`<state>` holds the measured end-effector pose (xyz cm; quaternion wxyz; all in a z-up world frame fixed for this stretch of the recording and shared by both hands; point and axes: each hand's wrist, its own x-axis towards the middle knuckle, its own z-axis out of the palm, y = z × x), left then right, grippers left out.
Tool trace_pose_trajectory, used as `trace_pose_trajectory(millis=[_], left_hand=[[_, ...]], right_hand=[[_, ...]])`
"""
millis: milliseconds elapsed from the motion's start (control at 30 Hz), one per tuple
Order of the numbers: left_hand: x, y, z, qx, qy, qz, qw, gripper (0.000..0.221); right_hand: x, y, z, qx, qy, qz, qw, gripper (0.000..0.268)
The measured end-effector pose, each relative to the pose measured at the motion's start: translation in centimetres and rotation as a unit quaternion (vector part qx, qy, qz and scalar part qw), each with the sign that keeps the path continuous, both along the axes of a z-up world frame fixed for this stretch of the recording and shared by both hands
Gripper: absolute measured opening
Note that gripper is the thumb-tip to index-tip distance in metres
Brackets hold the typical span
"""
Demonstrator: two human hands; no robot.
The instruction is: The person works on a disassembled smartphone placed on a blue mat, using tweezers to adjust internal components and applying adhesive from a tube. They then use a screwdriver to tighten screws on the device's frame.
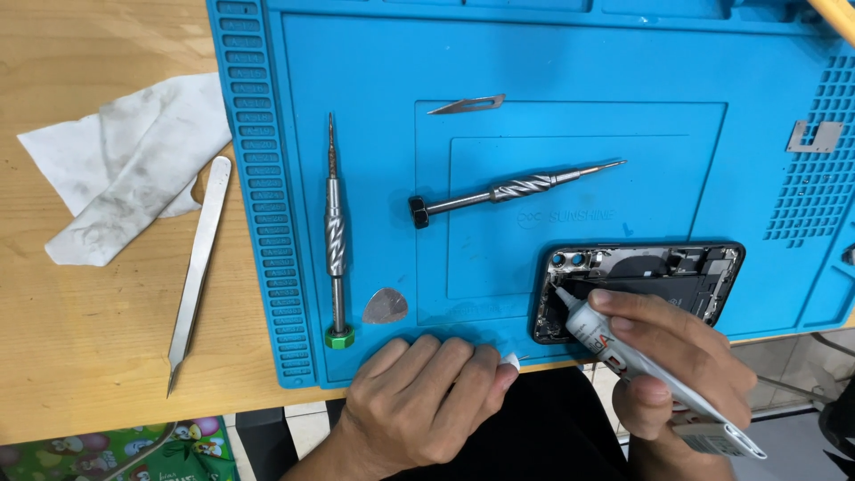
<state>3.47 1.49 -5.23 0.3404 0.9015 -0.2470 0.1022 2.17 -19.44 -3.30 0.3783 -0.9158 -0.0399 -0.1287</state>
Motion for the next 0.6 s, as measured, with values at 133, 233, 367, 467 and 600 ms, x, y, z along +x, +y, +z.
trace_pose_trajectory(millis=[133,233,367,467,600], left_hand=[[0.1,0.0,0.0,-0.001,-0.001,-0.001,1.000,0.029],[0.1,0.0,-0.1,0.001,-0.008,0.002,1.000,0.028],[-0.3,0.1,0.3,-0.077,0.015,-0.004,0.997,0.024],[-0.7,0.0,1.6,-0.195,0.069,-0.014,0.978,0.015],[-2.7,-2.7,3.1,-0.417,0.189,0.019,0.889,0.018]], right_hand=[[0.0,0.1,0.2,-0.002,0.010,0.008,1.000,0.051],[-1.5,-1.8,-1.7,0.012,-0.012,-0.019,1.000,0.051],[-3.3,-5.8,-3.1,0.257,-0.031,0.026,0.966,0.053],[-3.3,-6.6,-1.9,0.410,0.028,0.085,0.908,0.050],[-2.9,-3.2,-0.6,0.620,0.022,0.110,0.777,0.041]])
